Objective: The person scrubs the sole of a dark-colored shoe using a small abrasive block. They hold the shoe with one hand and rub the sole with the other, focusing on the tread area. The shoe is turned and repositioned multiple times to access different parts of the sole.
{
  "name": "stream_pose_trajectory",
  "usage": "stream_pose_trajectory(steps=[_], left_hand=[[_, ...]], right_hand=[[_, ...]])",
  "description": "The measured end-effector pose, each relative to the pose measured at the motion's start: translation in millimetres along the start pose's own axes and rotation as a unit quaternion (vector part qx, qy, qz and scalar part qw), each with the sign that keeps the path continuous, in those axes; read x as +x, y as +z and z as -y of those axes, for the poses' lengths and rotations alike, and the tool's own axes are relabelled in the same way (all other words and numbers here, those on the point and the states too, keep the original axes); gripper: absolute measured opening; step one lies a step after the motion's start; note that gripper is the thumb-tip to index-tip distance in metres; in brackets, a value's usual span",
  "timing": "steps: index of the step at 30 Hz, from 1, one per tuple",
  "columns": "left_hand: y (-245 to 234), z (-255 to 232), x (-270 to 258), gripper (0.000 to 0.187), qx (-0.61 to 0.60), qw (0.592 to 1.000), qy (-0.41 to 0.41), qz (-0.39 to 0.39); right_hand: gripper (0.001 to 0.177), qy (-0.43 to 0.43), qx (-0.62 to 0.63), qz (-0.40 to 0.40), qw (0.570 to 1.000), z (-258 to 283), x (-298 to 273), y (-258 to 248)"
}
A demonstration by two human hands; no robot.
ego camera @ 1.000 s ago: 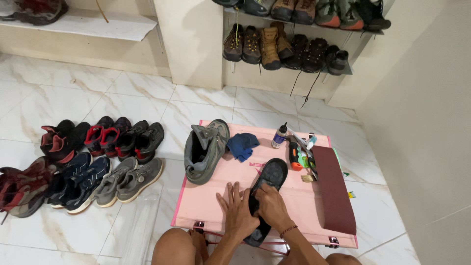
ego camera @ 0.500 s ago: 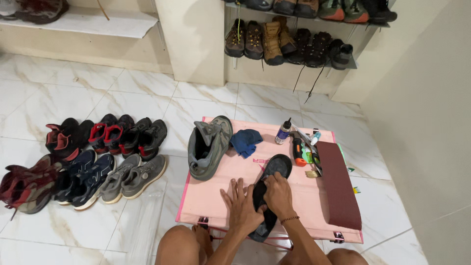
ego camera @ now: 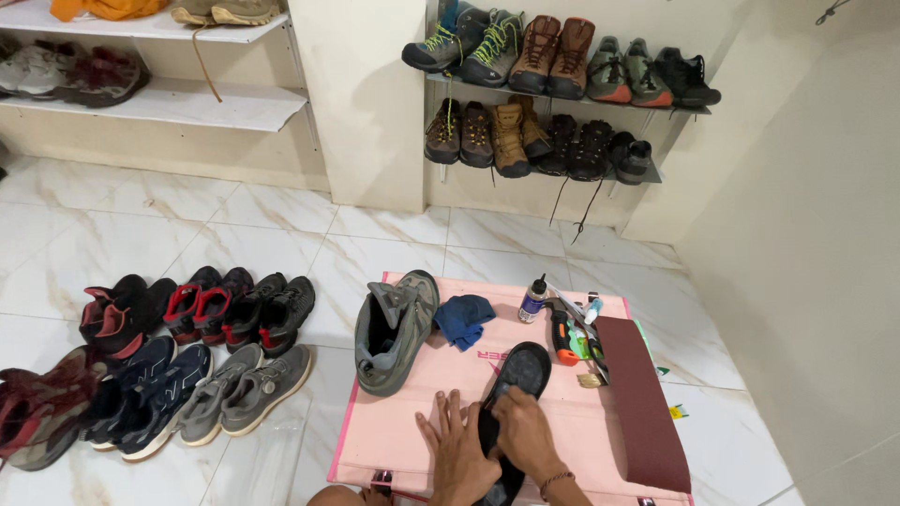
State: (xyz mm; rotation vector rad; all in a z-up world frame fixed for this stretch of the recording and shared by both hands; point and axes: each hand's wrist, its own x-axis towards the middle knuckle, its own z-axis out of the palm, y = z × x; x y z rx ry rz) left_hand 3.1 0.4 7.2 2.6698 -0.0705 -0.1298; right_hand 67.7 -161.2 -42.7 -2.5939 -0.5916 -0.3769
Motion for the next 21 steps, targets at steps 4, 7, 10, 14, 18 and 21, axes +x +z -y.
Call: stream_pose_trajectory(steps=[4,7,10,14,18,21], left_hand=[[-0.3,0.8,-3.6,0.078,-0.01,1.0,0.004,-0.013],[-1.8,-2.3,-2.9,0.093,-0.013,1.0,0.007,0.009],[5.3,2.3,1.0,0.09,-0.007,0.999,0.022,-0.03],[8.9,6.6,-1.1,0.079,-0.02,0.999,0.022,-0.032],[-5.8,-2.0,-7.3,0.095,-0.016,1.0,0.005,0.018],[-9.1,-4.9,-4.2,0.081,-0.01,1.0,0.012,0.004]], right_hand=[[0.015,0.096,-0.015,-0.058,0.994,-9.0,4.2,9.9],[0.023,0.064,0.027,-0.052,0.996,9.4,-4.4,5.9],[0.015,0.049,-0.049,-0.046,0.997,12.8,3.4,1.7],[0.017,0.223,-0.055,-0.043,0.972,32.6,3.3,6.8],[0.014,0.166,-0.069,-0.087,0.98,30.8,-7.4,11.3],[0.019,0.214,-0.088,-0.125,0.965,1.5,18.3,26.3]])
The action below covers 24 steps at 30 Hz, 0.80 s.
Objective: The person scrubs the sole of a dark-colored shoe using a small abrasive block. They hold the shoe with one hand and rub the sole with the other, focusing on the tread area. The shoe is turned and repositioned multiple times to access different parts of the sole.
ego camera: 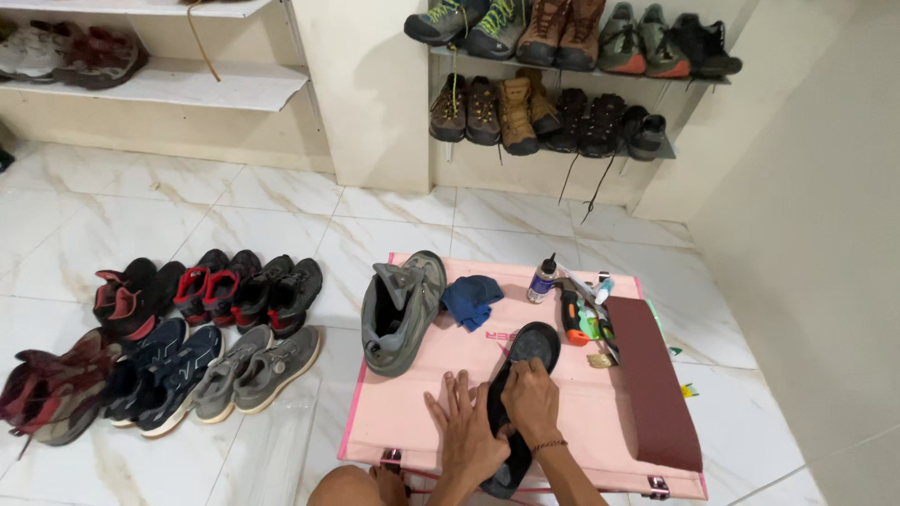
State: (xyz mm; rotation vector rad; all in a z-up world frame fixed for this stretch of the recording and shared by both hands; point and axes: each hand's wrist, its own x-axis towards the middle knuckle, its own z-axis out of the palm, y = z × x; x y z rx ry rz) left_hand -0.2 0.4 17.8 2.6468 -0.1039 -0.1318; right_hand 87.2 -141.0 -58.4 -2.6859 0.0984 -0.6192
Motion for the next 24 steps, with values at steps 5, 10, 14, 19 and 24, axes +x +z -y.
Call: stream_pose_trajectory(steps=[5,10,14,19,24], left_hand=[[2.4,3.8,-3.6,0.096,0.004,1.0,0.007,0.02],[7.3,6.9,-0.1,0.08,-0.009,0.999,0.014,-0.037],[-1.3,3.8,-3.7,0.084,-0.004,0.999,-0.005,0.039],[28.2,15.4,9.4,0.086,0.014,0.999,0.016,-0.04],[3.0,4.1,1.8,0.105,0.032,0.998,-0.013,0.061]], right_hand=[[0.016,-0.094,0.059,0.06,0.992,1.5,-28.6,-22.0],[0.022,-0.078,0.032,0.032,0.996,-7.3,-6.1,-7.8],[0.017,-0.08,0.053,0.067,0.993,2.3,-30.2,-18.7],[0.016,-0.192,0.008,0.02,0.981,-10.2,-5.2,-16.9],[0.011,-0.272,0.076,0.09,0.955,-3.0,-25.4,-31.7]])
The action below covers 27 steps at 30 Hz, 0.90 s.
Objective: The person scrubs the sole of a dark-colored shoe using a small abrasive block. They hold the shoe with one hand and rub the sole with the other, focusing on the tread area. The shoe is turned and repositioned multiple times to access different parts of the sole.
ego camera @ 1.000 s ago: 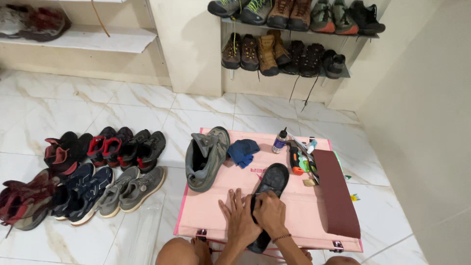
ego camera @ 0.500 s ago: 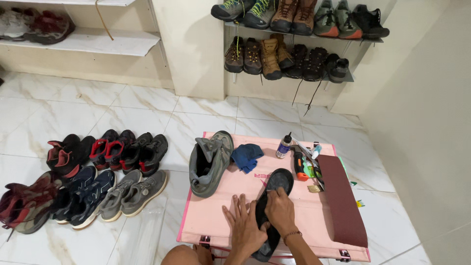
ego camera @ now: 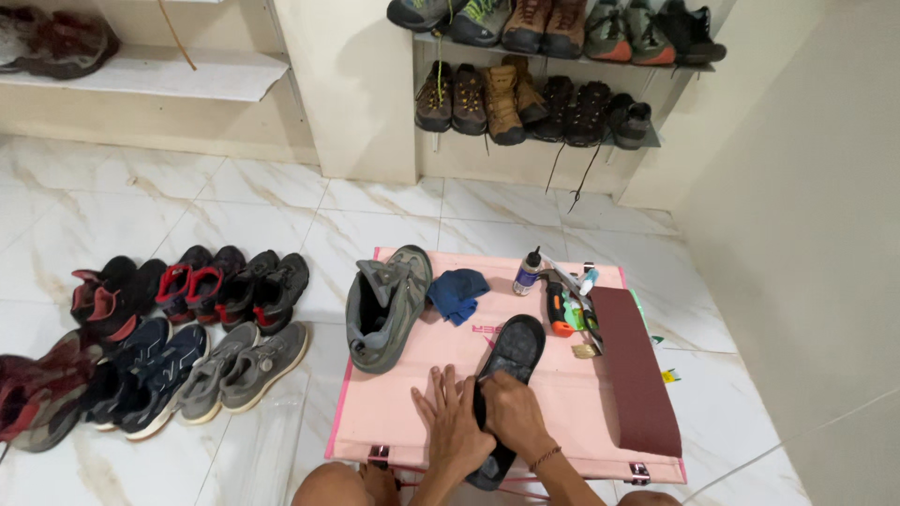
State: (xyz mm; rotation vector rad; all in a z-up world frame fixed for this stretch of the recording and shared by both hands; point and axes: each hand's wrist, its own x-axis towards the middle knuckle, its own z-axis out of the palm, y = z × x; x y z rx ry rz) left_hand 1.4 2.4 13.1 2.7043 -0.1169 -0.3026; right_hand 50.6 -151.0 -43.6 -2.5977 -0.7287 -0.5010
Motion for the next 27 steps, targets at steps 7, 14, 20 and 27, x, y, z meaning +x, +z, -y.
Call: stream_pose_trajectory(steps=[7,14,20,27], left_hand=[[40.3,14.3,17.9,0.091,0.011,0.994,0.002,-0.11],[23.5,11.2,12.2,0.09,-0.002,0.996,0.021,-0.091],[10.5,2.1,1.3,0.08,-0.027,0.996,0.014,-0.087],[18.6,1.5,4.3,0.075,-0.029,0.986,0.056,-0.158]], right_hand=[[0.019,0.111,-0.039,-0.036,0.992,-27.3,12.9,-7.6],[0.019,0.164,0.105,0.029,0.98,0.5,10.8,-36.7],[0.021,0.397,0.278,-0.162,0.859,-39.6,24.0,-103.2],[0.021,0.352,0.169,0.019,0.92,-63.5,34.7,-116.7]])
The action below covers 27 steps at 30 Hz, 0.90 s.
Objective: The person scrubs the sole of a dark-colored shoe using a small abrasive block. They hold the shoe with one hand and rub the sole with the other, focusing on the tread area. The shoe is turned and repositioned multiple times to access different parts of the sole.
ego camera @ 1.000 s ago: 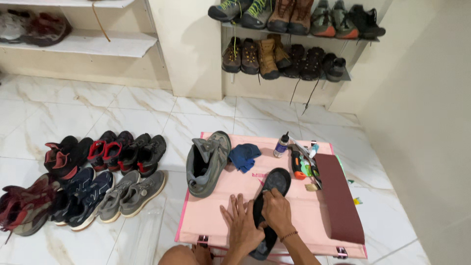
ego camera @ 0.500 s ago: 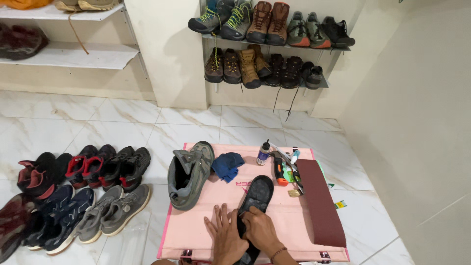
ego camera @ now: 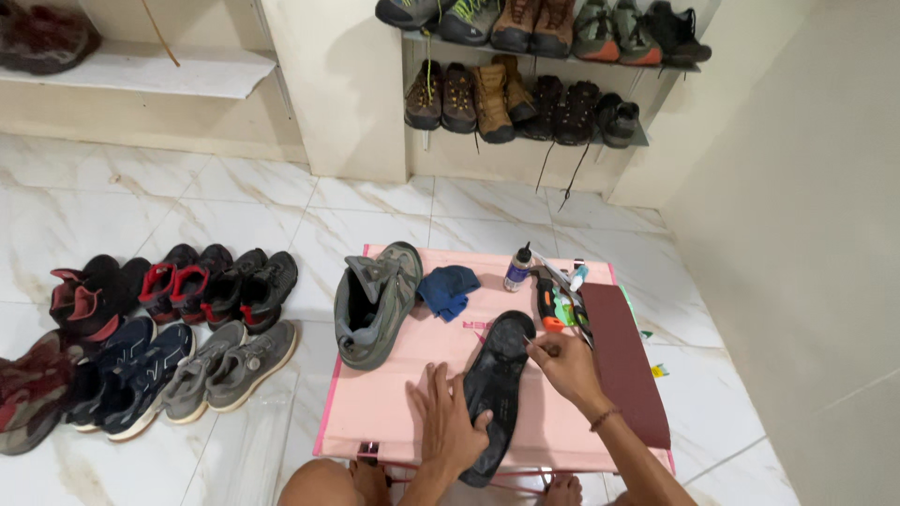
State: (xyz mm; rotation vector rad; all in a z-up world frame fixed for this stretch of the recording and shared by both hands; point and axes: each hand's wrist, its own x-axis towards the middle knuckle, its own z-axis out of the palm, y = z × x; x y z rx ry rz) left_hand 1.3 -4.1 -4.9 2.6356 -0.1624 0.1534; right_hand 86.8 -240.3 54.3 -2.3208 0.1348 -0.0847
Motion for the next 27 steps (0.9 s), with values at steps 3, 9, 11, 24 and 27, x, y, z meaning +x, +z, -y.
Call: stream_pose_trajectory(steps=[3,9,11,24,27], left_hand=[[-10.3,-9.5,-3.1,0.082,0.014,0.988,0.141,-0.066],[49.8,3.6,4.7,0.084,-0.023,0.96,0.279,0.013],[47.0,1.4,-0.9,0.083,-0.052,0.959,0.278,0.025],[49.0,7.0,8.1,0.067,-0.093,0.96,0.262,0.029],[49.6,7.2,8.2,0.064,-0.103,0.963,0.242,0.057]], right_hand=[[0.015,-0.161,-0.064,0.053,0.983,-13.2,6.1,25.5],[0.014,-0.281,-0.28,-0.041,0.917,-28.0,4.3,88.0],[0.006,-0.267,-0.286,-0.042,0.919,-39.2,-3.4,98.5],[0.023,-0.331,-0.241,0.066,0.91,-50.4,30.1,84.9],[0.03,-0.291,-0.237,0.168,0.911,-25.5,26.8,44.2]])
